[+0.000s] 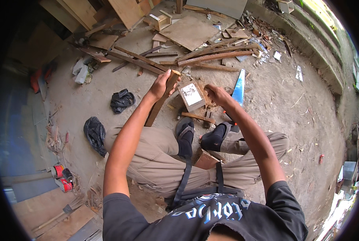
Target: The person sits on the floor and uses a hand saw to cut a small wooden block placed on a larger plank. They hold the block steady with one hand and saw with the other, then inspect the cut piece.
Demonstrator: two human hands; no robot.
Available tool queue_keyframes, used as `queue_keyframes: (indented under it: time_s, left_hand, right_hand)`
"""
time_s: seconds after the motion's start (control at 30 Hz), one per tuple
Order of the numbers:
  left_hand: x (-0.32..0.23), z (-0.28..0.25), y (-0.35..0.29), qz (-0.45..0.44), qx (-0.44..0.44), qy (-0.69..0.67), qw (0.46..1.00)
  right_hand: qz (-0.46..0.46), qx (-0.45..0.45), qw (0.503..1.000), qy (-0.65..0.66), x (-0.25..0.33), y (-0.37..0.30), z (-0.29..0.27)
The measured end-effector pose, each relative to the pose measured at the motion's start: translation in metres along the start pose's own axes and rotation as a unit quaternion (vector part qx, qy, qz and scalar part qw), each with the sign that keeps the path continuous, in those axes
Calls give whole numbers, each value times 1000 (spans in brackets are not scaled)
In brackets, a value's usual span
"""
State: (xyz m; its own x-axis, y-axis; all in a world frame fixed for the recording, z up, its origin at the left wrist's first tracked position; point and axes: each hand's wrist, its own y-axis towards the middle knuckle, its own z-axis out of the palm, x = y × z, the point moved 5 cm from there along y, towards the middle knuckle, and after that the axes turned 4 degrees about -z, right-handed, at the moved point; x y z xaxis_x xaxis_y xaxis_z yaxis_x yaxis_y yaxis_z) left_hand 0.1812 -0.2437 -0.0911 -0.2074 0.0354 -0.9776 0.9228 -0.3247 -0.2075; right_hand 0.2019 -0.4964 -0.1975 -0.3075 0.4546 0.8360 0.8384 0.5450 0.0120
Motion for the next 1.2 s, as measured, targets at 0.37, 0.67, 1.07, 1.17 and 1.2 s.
queue_keyframes:
  time_s: [0.37, 0.67, 1.07, 1.17, 1.2]
  left_hand:
    - [76, 23, -20, 86, -38, 333, 938]
    - [96, 30, -29, -63, 52, 181, 980]
    - [115, -16, -21, -104, -52, 348, 930]
    - [105, -47, -30, -81, -174, 450, 872]
    - [104, -56, -33, -106, -186, 444, 870]
  right_hand:
    - [49, -115, 871, 476, 49, -12, 55]
    - [85, -258, 907, 322, 37, -4, 82]
    - [97, -176, 967, 155, 31, 13, 94]
    - [50, -70, 995, -54, 28, 29, 124]
    - [89, -18, 995, -39, 26, 30, 130]
